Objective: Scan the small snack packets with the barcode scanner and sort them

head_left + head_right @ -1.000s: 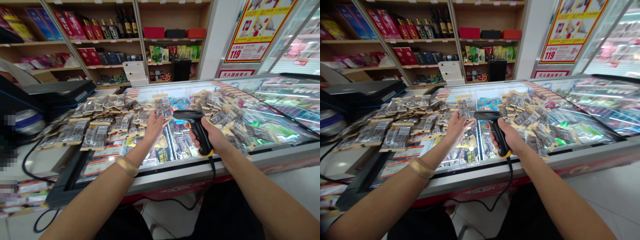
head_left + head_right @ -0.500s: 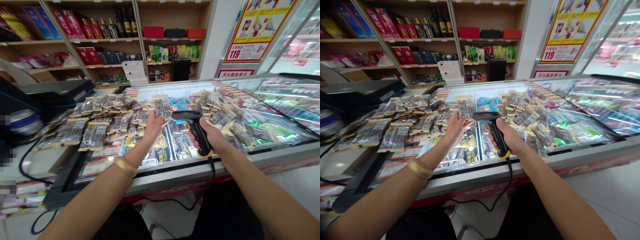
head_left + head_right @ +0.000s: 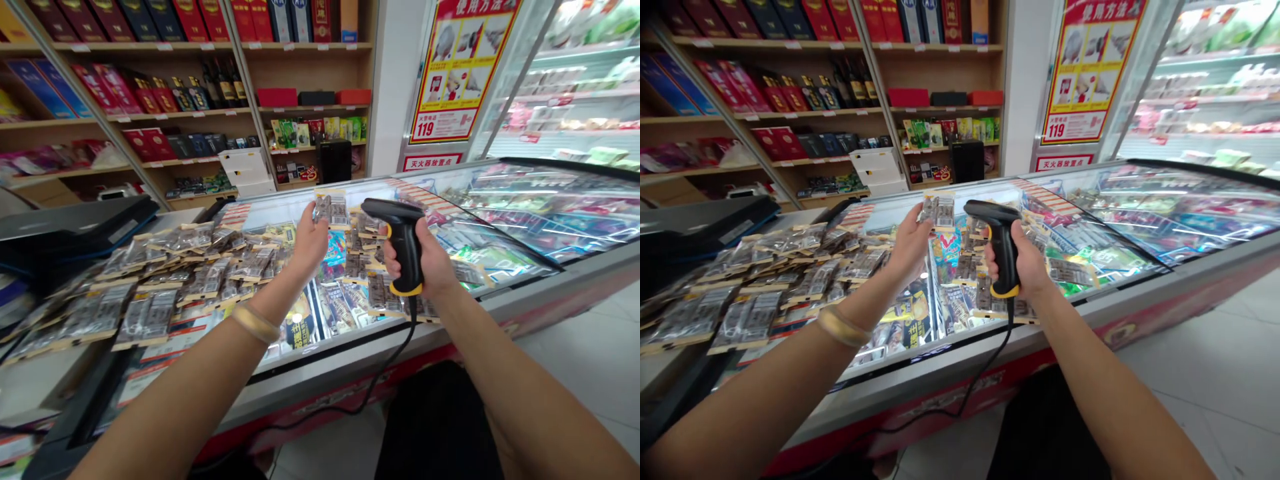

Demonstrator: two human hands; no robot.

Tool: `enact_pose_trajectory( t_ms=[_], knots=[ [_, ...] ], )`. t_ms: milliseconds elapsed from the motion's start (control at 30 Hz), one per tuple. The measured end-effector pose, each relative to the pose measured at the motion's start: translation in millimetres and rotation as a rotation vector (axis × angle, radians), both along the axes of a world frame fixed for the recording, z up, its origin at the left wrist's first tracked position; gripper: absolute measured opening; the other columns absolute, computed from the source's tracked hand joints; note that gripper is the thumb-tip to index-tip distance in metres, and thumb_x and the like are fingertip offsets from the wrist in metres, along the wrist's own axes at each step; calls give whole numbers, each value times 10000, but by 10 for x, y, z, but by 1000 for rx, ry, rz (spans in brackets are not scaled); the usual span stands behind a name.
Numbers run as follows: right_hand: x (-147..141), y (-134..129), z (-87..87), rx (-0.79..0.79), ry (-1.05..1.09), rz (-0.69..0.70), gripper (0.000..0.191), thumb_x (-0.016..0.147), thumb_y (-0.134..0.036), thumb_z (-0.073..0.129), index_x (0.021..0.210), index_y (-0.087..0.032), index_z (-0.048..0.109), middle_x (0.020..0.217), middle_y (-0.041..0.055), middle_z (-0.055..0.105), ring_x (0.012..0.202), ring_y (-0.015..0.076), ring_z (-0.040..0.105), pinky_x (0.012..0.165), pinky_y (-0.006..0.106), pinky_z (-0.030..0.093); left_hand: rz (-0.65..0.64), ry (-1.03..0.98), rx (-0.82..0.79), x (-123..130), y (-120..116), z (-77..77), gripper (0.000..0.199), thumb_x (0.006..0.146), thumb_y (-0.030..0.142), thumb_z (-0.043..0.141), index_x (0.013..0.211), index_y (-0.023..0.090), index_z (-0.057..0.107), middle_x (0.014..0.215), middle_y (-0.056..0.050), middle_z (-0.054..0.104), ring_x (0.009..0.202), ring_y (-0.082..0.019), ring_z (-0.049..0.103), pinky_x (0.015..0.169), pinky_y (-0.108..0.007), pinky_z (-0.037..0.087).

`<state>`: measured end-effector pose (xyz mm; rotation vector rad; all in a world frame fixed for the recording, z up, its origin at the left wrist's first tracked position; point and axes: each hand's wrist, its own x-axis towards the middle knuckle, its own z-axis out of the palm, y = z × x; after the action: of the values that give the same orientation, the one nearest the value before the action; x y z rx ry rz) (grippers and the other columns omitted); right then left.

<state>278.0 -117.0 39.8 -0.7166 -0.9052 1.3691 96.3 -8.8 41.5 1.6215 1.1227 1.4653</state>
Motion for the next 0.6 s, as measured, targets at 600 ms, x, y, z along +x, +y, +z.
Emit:
enact_pose_trajectory(
  t_ms=[600],
  knots=[
    [690,186,-274,-72,133,-238,589,879,-751,560,883,-166,634,606,-21,523,436,85,457,374,194,391,117,853,120,1010,-179,105,488,917,287,549,1401,257,609,1432,-134,541,1351,-325,475,1128,-465,403]
  ],
)
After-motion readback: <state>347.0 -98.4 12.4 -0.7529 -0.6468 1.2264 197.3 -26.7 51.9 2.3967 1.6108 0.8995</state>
